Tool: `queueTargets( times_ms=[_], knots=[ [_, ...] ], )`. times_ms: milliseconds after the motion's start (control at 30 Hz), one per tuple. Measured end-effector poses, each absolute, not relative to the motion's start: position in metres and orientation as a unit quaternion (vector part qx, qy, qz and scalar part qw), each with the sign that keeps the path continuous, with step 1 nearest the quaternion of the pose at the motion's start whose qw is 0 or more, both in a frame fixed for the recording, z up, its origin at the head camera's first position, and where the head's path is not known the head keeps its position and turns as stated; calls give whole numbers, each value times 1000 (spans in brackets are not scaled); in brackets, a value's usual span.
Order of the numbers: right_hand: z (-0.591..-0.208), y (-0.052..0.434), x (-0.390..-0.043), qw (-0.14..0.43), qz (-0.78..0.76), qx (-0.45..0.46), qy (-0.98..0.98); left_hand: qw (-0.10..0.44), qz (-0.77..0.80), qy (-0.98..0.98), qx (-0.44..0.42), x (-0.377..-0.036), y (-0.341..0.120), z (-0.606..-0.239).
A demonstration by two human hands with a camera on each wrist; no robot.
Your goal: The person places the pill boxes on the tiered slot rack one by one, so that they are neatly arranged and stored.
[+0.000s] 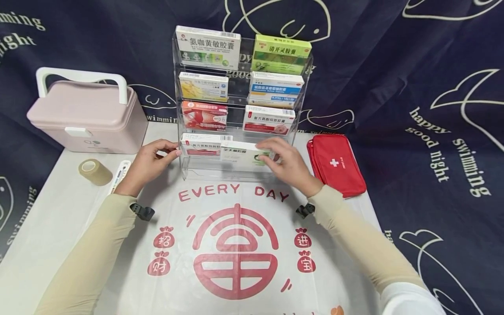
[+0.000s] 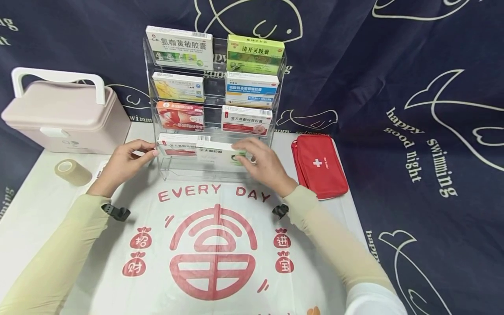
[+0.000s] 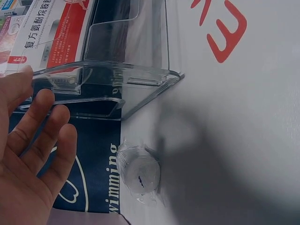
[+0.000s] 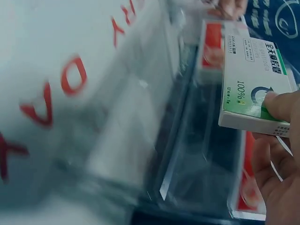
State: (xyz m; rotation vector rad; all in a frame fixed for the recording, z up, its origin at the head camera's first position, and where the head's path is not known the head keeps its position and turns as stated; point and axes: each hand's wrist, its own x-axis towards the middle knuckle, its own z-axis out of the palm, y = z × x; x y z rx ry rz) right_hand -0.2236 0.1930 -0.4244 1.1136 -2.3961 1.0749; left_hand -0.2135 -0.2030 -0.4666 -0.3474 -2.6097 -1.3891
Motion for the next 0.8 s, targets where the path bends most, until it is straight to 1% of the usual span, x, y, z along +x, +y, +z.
queueTargets(
  times_ms=[200,500,800],
  knots=[
    [-406,216,-238,186,356,368,-838,79,-464,-876,-105,-214,-203,-467],
    [-399,227,-247,221,329,357,-846,77,-464,-876,-107,-212,-203,-467],
    [-407,230,-249,218,252,368,-868,80,-470,-872,-113,-212,-203,-468]
  ],
)
